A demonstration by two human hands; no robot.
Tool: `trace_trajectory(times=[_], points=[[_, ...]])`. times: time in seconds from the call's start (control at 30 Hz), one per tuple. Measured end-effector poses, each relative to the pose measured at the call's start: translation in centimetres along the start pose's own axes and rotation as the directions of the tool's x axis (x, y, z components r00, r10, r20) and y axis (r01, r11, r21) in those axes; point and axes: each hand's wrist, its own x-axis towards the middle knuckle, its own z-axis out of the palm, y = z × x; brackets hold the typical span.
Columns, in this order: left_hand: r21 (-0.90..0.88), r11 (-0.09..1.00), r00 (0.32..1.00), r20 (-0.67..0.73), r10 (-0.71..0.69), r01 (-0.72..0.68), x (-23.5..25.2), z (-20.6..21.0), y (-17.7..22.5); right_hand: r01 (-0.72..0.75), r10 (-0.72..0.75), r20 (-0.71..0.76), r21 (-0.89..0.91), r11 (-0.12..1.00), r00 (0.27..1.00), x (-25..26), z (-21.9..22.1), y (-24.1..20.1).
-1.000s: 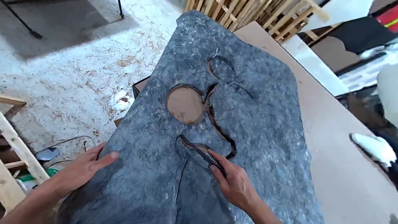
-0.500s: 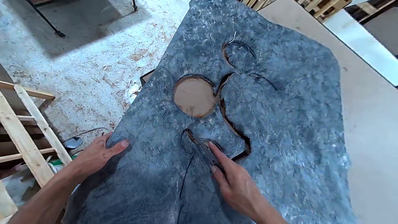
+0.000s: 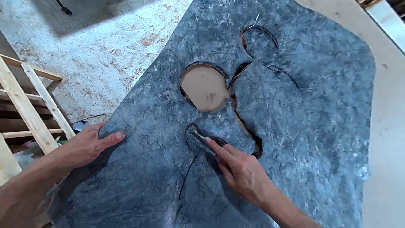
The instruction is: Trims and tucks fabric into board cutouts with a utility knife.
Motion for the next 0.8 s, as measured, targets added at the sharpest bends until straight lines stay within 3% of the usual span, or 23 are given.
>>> trace_trajectory(times=[0.3, 0.43, 0.6, 0.7, 0.8], points=[[0.034, 0.999, 1.000, 0.014, 0.026, -0.027, 0.3, -0.2, -0.4, -0.049, 0.048, -0.011, -0.067, 0.997, 0.999, 0.1, 0.6, -0.7], [0.041, 0.999, 0.999, -0.005, 0.034, -0.034, 0.4, 0.0, -0.5, -0.227, 0.227, -0.041, -0.006, 0.974, 0.973, -0.1, 0.0, -3.2], [0.019, 0.998, 0.998, -0.019, 0.052, -0.052, 0.5, 0.4, -1.6, -0.403, 0.402, 0.033, 0.143, 0.904, 0.915, -0.5, 1.2, -6.1], [0.003, 0.998, 0.997, -0.044, 0.063, -0.063, 0.7, 0.4, -2.0, -0.584, 0.565, 0.176, 0.392, 0.711, 0.806, -0.5, 0.4, -7.0], [0.020, 0.998, 0.997, -0.060, 0.053, -0.052, 0.2, 0.5, -1.6, -0.631, 0.567, 0.345, 0.633, 0.449, 0.748, -1.1, -1.6, -7.9]])
